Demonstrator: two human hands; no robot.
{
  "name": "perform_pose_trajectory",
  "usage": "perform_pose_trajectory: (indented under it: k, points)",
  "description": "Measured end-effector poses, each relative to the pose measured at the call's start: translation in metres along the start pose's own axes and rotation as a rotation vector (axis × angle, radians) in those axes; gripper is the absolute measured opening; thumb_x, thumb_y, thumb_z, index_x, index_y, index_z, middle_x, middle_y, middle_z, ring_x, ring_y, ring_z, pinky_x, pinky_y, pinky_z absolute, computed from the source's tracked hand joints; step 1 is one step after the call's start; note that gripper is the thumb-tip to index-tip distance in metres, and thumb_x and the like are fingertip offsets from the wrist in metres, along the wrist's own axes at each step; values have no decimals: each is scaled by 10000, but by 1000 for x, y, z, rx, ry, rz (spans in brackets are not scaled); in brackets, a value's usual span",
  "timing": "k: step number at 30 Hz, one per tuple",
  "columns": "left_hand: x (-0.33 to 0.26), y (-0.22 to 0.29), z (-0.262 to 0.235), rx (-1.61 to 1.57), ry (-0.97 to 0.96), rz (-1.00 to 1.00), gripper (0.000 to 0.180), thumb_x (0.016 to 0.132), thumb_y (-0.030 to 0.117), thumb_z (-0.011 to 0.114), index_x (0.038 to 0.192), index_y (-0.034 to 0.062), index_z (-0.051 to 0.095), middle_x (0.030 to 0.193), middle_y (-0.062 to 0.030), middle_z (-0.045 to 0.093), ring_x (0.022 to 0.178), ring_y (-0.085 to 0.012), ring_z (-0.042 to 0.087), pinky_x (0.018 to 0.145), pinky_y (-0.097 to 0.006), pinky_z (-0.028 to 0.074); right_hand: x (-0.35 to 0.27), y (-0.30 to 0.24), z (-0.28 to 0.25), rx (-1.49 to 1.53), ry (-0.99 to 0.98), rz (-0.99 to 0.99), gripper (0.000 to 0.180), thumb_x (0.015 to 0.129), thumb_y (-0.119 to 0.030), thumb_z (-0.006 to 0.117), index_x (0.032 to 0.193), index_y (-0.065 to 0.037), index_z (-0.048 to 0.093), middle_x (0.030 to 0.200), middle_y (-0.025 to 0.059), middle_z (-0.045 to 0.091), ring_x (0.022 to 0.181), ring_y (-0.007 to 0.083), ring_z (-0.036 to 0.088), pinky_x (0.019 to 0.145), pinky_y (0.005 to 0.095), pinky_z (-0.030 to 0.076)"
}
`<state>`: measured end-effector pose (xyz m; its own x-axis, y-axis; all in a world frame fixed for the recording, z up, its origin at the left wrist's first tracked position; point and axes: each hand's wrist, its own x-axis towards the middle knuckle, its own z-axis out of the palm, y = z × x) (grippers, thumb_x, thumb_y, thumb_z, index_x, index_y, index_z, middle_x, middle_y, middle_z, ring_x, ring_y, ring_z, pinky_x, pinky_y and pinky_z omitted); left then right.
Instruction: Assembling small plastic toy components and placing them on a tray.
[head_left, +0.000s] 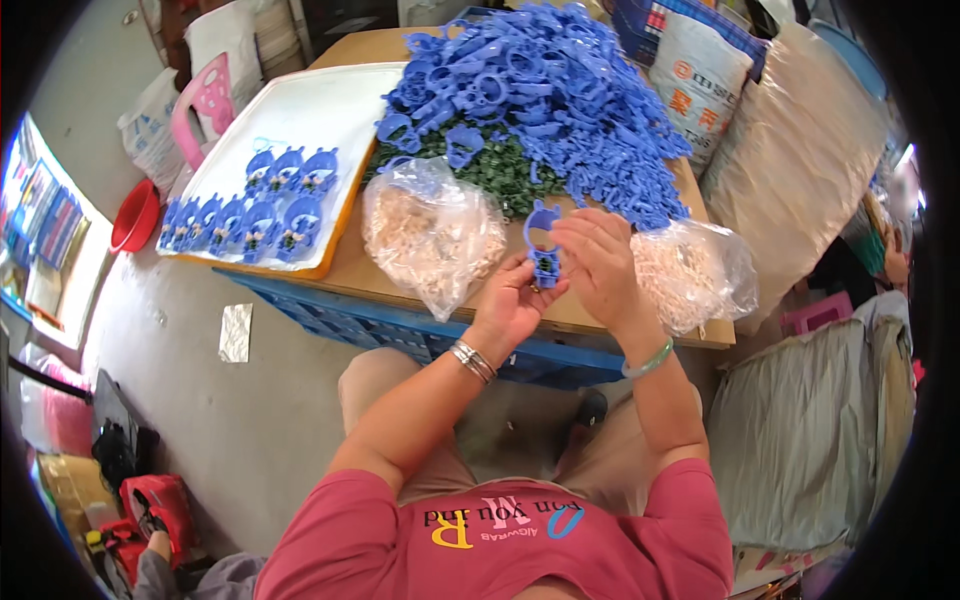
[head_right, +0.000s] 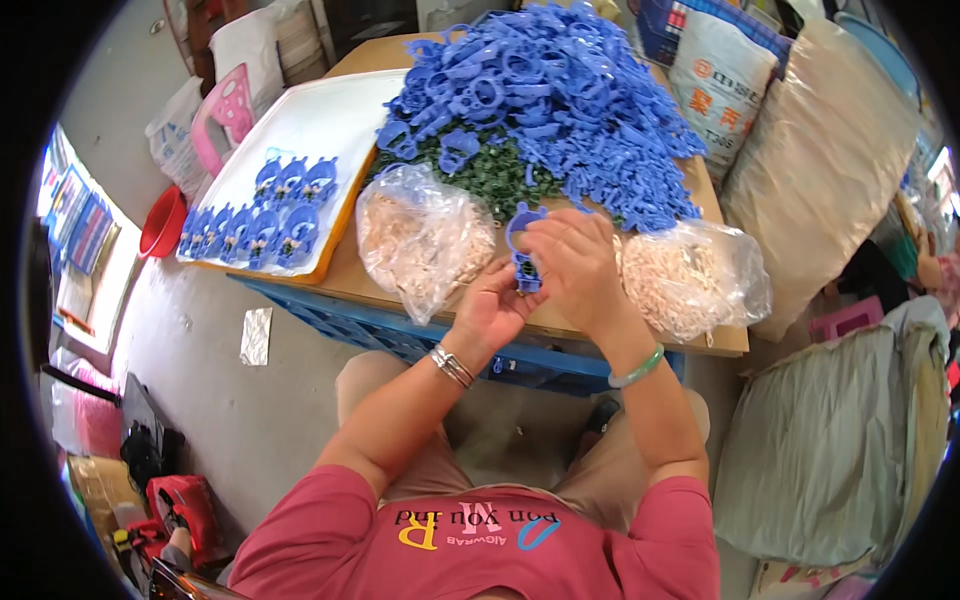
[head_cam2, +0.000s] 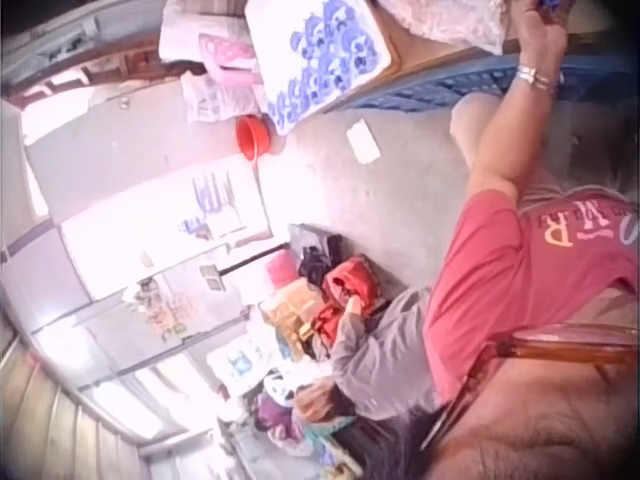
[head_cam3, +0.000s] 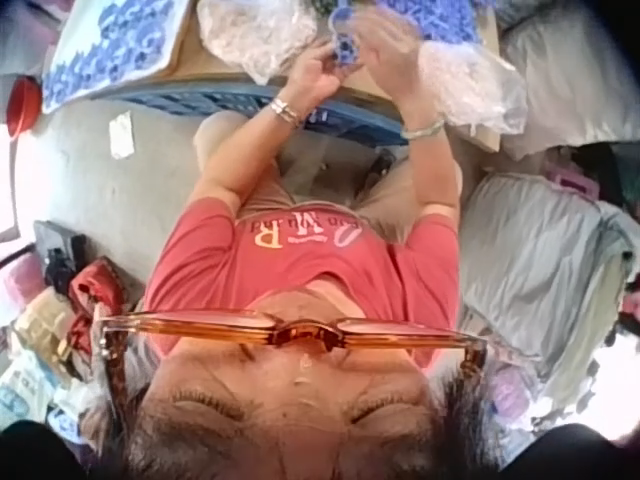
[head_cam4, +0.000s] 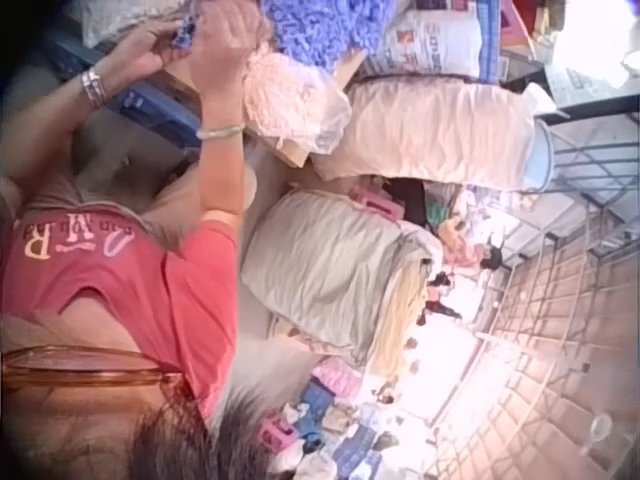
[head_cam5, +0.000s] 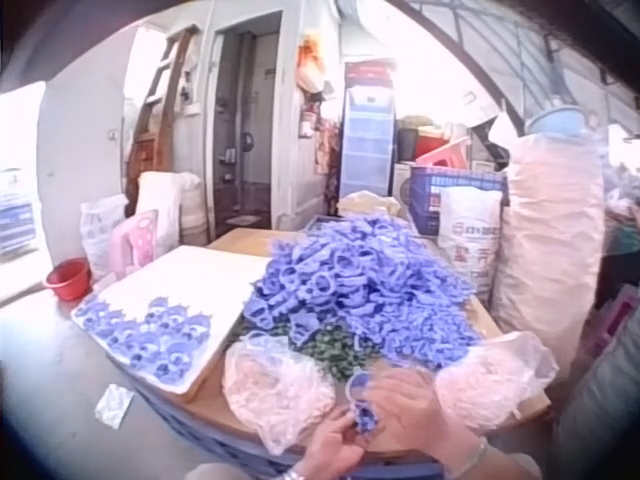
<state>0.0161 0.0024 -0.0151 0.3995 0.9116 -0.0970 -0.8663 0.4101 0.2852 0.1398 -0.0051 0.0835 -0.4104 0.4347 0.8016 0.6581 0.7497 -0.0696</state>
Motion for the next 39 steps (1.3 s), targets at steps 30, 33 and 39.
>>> perform_pose_trajectory:
  k: [30, 33, 39]
  points:
    - [6, -14, -10, -247, -68, -109, 295, 844, 304, 541, 1028, 74, 540, 1030, -75, 590, 944, -214, 568, 840, -386, 459, 60, -23, 139, -267, -744, -264, 118, 678, -95, 558, 737, -139, 650, 913, 80, 587, 871, 233, 561, 667, 343, 459]
    - [9, -16, -13, -164, -58, -82, 314, 836, 323, 547, 1021, 70, 543, 1017, -90, 593, 930, -224, 571, 830, -388, 462, 64, -25, 141, -287, -822, -223, 143, 695, -81, 536, 755, -106, 663, 864, 96, 610, 829, 247, 594, 651, 350, 485]
    - [5, -7, -11, -169, -111, -109, 273, 840, 288, 536, 999, 68, 551, 996, -103, 593, 924, -228, 571, 840, -389, 455, 63, -23, 137, -196, -775, -168, 148, 720, -73, 507, 730, -60, 655, 814, 136, 616, 753, 270, 622, 618, 357, 502]
